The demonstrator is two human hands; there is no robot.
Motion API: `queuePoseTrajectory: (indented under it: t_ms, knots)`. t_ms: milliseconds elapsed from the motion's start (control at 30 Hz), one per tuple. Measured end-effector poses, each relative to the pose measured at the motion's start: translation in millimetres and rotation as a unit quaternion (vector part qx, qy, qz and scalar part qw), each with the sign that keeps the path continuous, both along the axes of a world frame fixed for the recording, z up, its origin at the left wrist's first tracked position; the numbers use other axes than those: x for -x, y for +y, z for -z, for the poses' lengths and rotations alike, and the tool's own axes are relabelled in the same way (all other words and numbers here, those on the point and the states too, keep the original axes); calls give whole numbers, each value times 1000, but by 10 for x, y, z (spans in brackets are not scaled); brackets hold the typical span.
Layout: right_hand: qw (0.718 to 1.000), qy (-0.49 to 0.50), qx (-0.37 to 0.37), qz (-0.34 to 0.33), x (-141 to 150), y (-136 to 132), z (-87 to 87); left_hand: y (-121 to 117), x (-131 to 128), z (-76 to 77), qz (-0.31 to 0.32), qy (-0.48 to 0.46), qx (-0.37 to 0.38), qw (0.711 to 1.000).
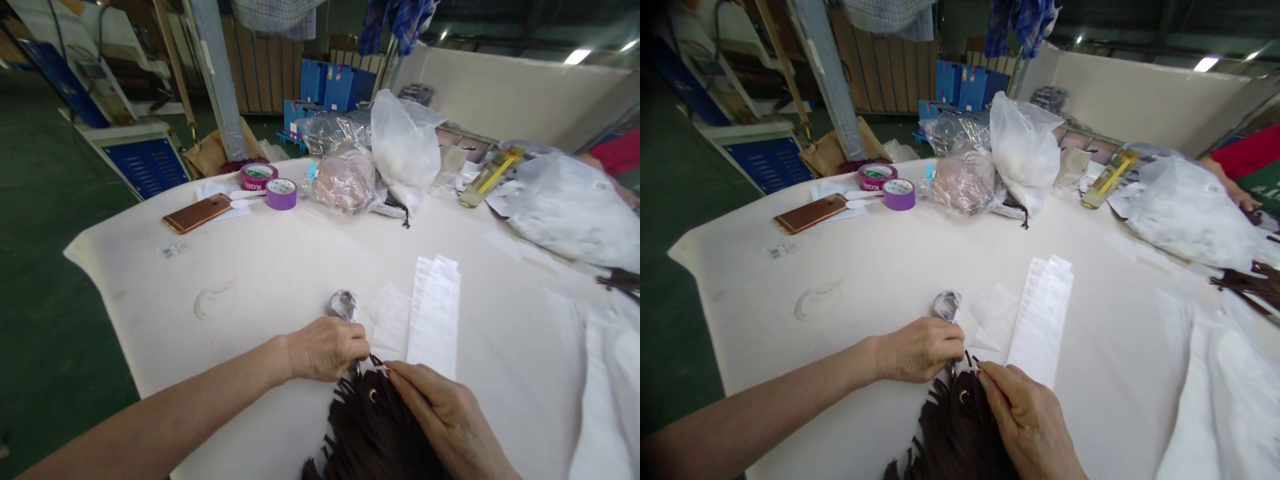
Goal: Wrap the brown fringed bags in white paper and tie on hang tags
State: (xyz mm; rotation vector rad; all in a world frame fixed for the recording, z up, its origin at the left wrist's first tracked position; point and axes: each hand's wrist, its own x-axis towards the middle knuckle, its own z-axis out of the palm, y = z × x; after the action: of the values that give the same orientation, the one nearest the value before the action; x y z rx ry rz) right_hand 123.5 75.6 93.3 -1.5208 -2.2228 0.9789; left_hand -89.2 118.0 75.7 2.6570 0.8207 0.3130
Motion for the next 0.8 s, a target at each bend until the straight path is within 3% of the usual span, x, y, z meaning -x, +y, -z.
queuePoseTrajectory:
  t_ms: [300, 467, 600, 800]
  knots:
    - [997, -14, -59, -43, 30, 23, -10, -49, 42, 148, -27, -170, 99, 980]
    - [992, -23, -108, -63, 34, 7, -35, -55, 48, 199, -33, -195, 113, 974]
    - [986, -38, -139, -85, 9, 9, -11, -69, 10, 218, -40, -177, 74, 981]
    - [933, -99, -295, -180, 37, -43, -24, -79, -43, 244, -69, -184, 39, 980]
